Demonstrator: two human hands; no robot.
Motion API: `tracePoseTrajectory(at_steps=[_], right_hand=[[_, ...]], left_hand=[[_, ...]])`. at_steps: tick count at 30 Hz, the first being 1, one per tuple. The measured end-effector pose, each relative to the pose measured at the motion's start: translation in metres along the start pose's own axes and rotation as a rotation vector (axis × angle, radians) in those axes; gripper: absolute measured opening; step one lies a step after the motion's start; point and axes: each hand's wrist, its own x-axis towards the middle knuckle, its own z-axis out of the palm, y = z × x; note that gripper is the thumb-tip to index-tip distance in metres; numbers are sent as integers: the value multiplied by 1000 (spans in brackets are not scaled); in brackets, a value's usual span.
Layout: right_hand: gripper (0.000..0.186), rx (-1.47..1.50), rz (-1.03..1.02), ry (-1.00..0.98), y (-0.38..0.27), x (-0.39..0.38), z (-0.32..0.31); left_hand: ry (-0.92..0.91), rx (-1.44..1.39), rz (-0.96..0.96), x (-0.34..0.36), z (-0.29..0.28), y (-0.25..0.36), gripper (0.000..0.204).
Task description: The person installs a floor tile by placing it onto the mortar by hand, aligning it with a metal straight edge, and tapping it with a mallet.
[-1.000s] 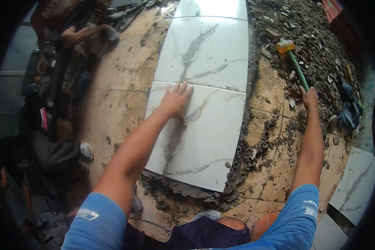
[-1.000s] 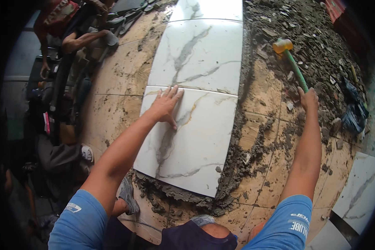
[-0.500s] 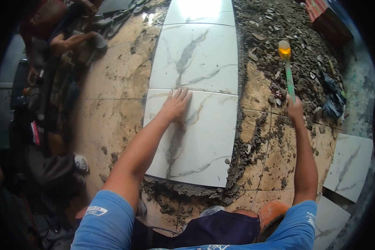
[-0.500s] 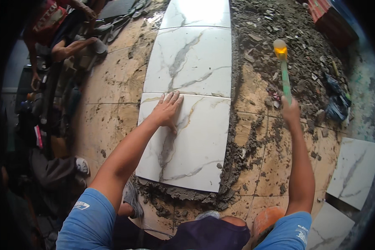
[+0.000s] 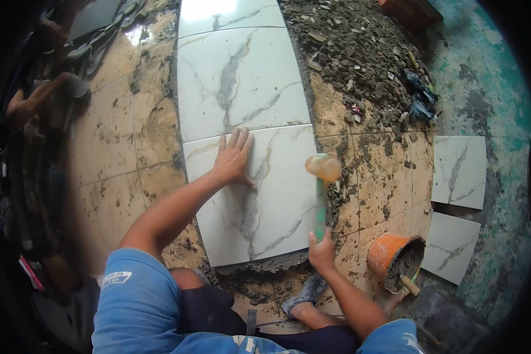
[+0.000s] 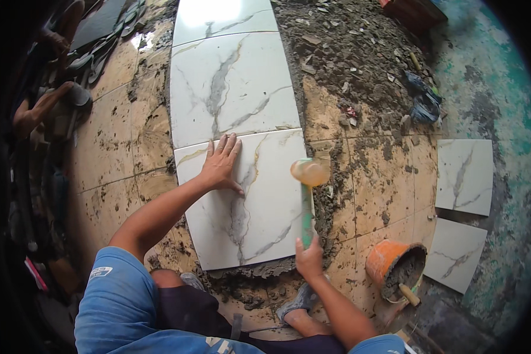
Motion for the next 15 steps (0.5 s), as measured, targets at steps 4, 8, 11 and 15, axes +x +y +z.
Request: tracePoseTrajectory(at_steps=[4, 8, 11, 15], right_hand=[[42, -117, 162, -46, -2, -12, 34], [48, -120, 235, -8, -20, -20, 54], [47, -94, 267, -1, -14, -31, 61], [48, -116, 279, 30, -1, -51, 72]], left_hand=[[23, -13, 7, 1, -3, 2, 142], [10, -14, 3, -4, -3, -4, 141], [-28, 6, -7, -3, -7, -3, 145], [-25, -6, -10, -1, -8, 0, 144]])
